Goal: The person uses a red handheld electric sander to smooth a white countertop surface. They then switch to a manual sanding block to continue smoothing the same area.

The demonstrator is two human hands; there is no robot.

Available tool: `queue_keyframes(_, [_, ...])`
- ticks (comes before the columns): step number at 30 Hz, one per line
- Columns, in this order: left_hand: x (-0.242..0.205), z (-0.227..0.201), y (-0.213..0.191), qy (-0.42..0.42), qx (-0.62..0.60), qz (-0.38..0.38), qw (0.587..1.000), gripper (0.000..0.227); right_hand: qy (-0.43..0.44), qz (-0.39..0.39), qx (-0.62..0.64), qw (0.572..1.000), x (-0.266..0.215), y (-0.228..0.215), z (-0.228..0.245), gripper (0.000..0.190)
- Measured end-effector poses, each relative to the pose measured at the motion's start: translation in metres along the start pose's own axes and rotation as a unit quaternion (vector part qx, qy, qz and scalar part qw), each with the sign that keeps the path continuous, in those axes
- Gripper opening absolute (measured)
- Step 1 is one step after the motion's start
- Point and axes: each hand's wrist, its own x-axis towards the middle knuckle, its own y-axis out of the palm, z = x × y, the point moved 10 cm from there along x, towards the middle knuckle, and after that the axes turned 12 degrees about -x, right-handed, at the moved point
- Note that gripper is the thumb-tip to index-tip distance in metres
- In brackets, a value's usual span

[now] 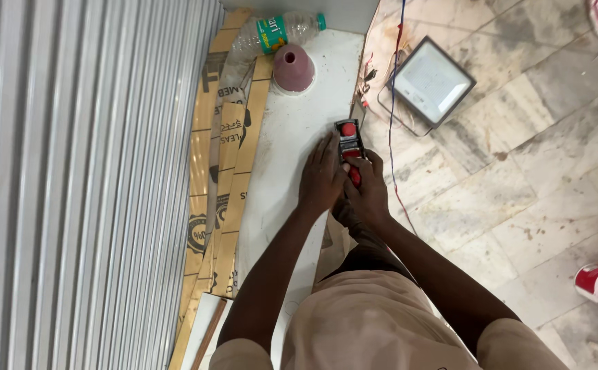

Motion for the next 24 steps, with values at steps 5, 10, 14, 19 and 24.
queue_keyframes(5, [0.012, 0.026, 0.006, -0.027, 0.031, 0.055, 0.998, 0.076, -0.025, -0.025, -0.006, 0.999, 0.013, 0.016, -0.003, 0.062])
queue_keyframes(10, [0.010, 0.029, 0.017, -0.045, 0.048, 0.138, 0.988, 0.103, 0.057, 0.020, -0.002, 0.998, 0.021, 0.033, -0.025, 0.085])
queue_keyframes(14, [0.007, 0.035, 0.020, -0.051, 0.042, 0.152, 0.986, 0.111, 0.053, 0.020, -0.003, 0.998, 0.015, 0.041, -0.029, 0.080])
queue_keyframes(19, [-0.013, 0.034, 0.021, -0.056, -0.002, 0.160, 0.986, 0.115, 0.050, 0.013, 0.016, 0.999, -0.008, 0.041, -0.024, 0.080])
queue_keyframes(24, [-0.021, 0.026, 0.019, -0.041, -0.008, 0.168, 0.985, 0.115, 0.038, 0.007, -0.005, 0.999, -0.016, 0.039, -0.018, 0.080])
